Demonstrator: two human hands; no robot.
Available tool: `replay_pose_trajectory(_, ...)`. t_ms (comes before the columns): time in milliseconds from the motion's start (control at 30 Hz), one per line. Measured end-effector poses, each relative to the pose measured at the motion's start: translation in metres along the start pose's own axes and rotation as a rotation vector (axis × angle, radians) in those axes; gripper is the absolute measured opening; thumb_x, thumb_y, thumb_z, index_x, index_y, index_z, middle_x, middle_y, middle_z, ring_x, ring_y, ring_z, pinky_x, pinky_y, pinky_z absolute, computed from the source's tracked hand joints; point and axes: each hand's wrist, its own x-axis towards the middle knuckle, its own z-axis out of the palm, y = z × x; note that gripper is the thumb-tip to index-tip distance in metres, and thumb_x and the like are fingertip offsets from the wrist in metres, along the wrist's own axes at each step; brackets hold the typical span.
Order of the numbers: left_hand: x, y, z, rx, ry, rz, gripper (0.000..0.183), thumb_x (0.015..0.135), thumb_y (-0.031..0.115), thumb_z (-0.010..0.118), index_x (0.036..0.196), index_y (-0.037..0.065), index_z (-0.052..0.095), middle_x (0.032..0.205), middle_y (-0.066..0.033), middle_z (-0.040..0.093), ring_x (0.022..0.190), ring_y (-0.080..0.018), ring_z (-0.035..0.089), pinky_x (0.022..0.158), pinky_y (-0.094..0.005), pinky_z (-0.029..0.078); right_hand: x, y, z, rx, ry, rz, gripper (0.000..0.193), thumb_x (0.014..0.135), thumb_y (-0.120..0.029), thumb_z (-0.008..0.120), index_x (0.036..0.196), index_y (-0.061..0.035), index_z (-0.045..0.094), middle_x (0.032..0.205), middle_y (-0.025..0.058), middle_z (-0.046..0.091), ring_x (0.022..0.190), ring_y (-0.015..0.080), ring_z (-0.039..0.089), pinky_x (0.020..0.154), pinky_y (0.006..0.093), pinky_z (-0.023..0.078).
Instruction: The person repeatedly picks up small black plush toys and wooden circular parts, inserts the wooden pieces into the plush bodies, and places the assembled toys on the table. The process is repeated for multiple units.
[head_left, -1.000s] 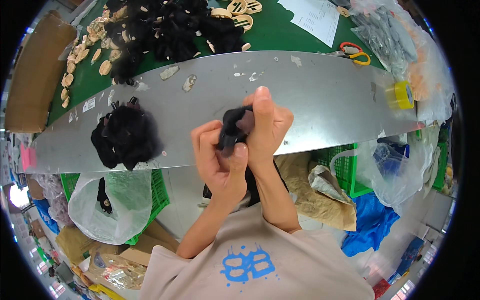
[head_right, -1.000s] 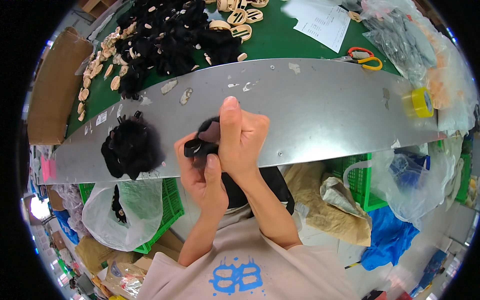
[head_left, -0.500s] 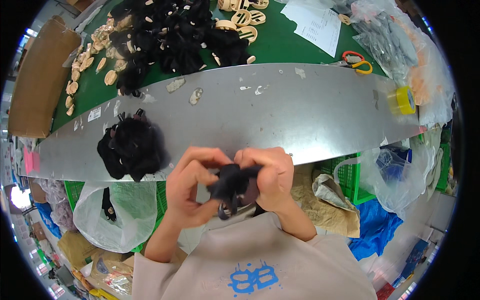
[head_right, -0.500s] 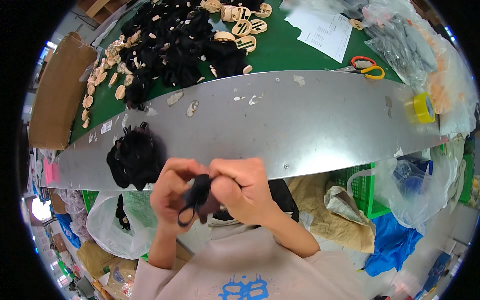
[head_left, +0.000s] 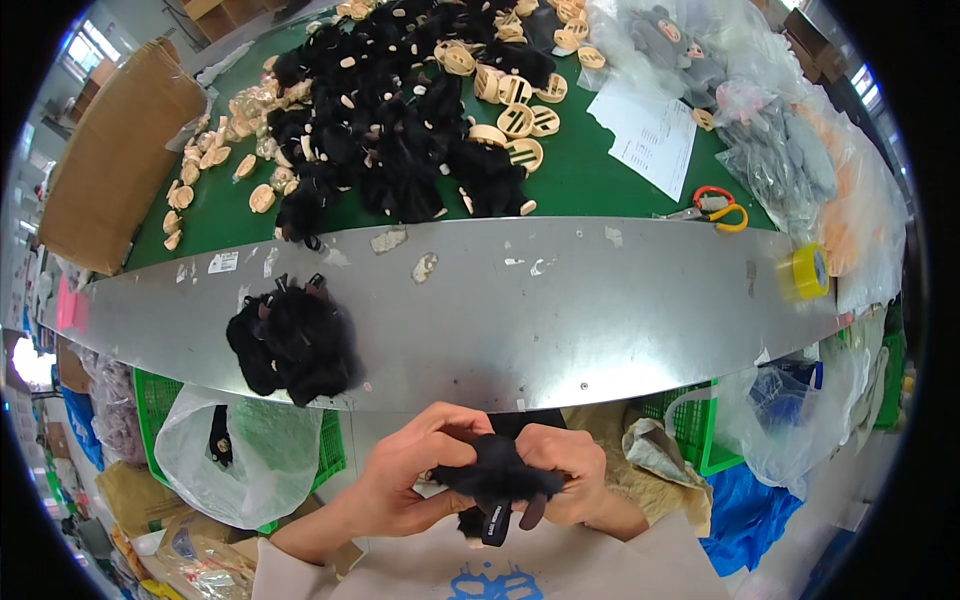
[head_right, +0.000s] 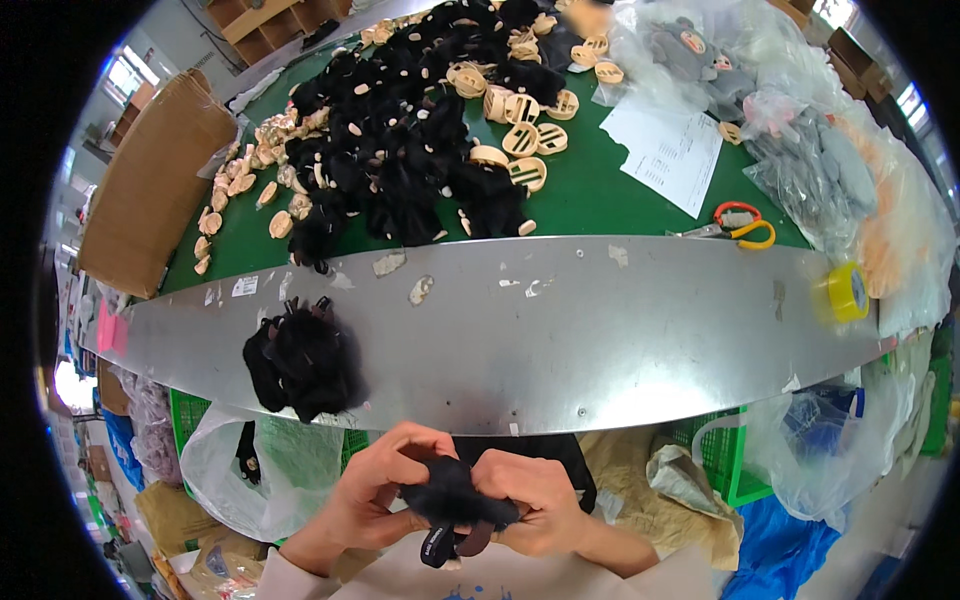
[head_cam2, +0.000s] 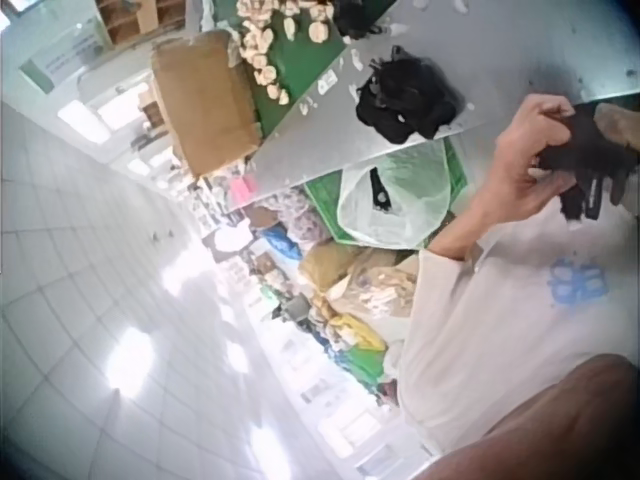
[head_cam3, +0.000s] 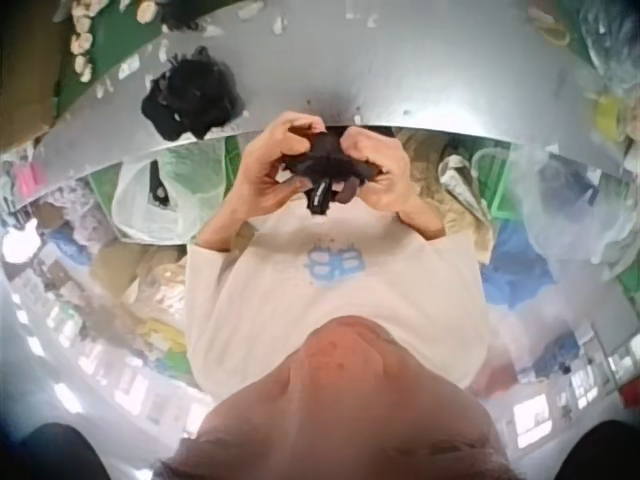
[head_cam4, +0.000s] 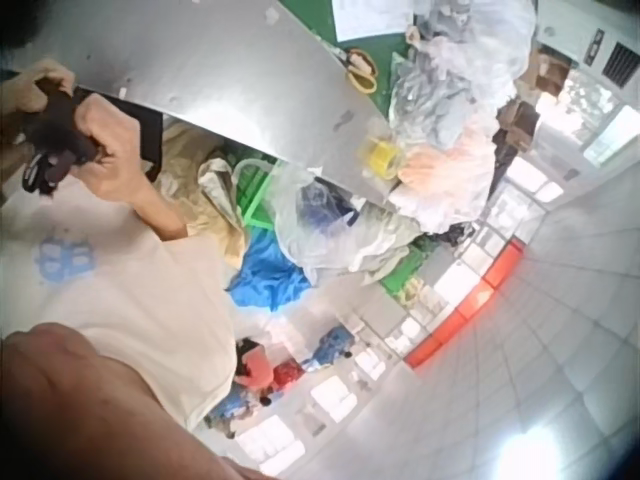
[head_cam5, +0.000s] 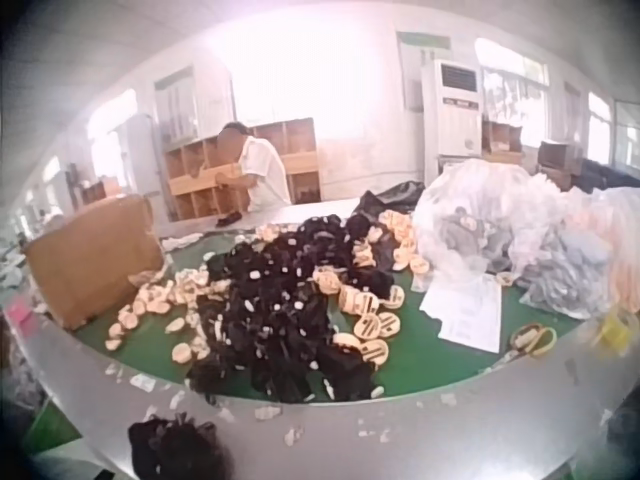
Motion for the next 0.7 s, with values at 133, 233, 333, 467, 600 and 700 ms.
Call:
replay_pose_trajectory(133, -0.001, -0.012, 0.011, -0.064, 0.119, 0.037, 0.034, 0.079, -0.002, 0.075, 0.105, 0.004, 0.055, 0.122, -0.0190, 0.052, 0.108, -0.0260, 0.056, 0.087, -0.0316, 0.046, 0.005, 0.008, 0.014, -0.059, 0.214, -0.017, 0.020, 0.060, 0.006, 0.074, 0.072, 0.0018, 0.058, 0.068, 0.0104, 0.059, 0.056, 0.0183, 0.051, 0.049, 0.0259, 0.036)
replay_pose_trajectory(233, -0.006, -0.023, 0.016, -0.041, 0.203, 0.008, 0.033, 0.080, -0.003, 0.073, 0.106, 0.004, 0.054, 0.122, -0.0192, 0.053, 0.109, -0.0264, 0.055, 0.086, -0.0312, 0.046, 0.012, 0.009, 0.015, -0.030, 0.220, 0.105, 0.012, 0.065, 0.006, 0.069, 0.073, 0.0015, 0.060, 0.069, 0.0068, 0.060, 0.060, 0.0120, 0.052, 0.053, 0.0240, 0.037)
replay_pose_trajectory(333, -0.002, -0.039, 0.016, -0.052, 0.216, 0.012, 0.032, 0.081, -0.002, 0.071, 0.107, 0.003, 0.054, 0.121, -0.0186, 0.054, 0.109, -0.0267, 0.056, 0.087, -0.0313, 0.046, 0.012, 0.010, 0.009, 0.028, 0.185, 0.229, 0.013, 0.074, 0.000, 0.071, 0.077, 0.0000, 0.058, 0.072, 0.0032, 0.057, 0.064, 0.0077, 0.049, 0.055, 0.0237, 0.037)
replay_pose_trajectory(467, 0.011, -0.040, 0.014, -0.037, 0.240, -0.081, 0.031, 0.084, 0.002, 0.069, 0.111, 0.002, 0.054, 0.119, -0.0158, 0.057, 0.108, -0.0215, 0.056, 0.088, -0.0299, 0.046, 0.002, 0.029, 0.000, 0.473, 0.142, 0.394, 0.018, 0.089, -0.007, 0.070, 0.093, 0.0006, 0.054, 0.094, 0.0032, 0.052, 0.076, 0.0083, 0.053, 0.065, 0.0210, 0.046)
replay_pose_trajectory(600, 0.013, -0.039, 0.007, 0.042, 0.161, -0.148, 0.033, 0.087, 0.003, 0.066, 0.117, 0.000, 0.054, 0.117, -0.0106, 0.059, 0.104, -0.0133, 0.056, 0.086, -0.0269, 0.047, -0.002, 0.036, -0.008, 0.361, 0.078, 0.272, 0.016, 0.091, -0.003, 0.066, 0.099, 0.0041, 0.055, 0.099, 0.0077, 0.053, 0.080, 0.0122, 0.060, 0.069, 0.0245, 0.053)
replay_pose_trajectory(700, 0.006, -0.046, 0.004, -0.017, 0.133, -0.273, 0.033, 0.088, 0.002, 0.065, 0.120, 0.001, 0.054, 0.109, -0.0081, 0.061, 0.095, -0.0123, 0.057, 0.080, -0.0256, 0.048, -0.012, 0.042, -0.005, 0.288, 0.100, 0.284, 0.018, 0.090, -0.003, 0.066, 0.102, 0.0061, 0.056, 0.100, 0.0096, 0.055, 0.081, 0.0138, 0.062, 0.069, 0.0262, 0.054)
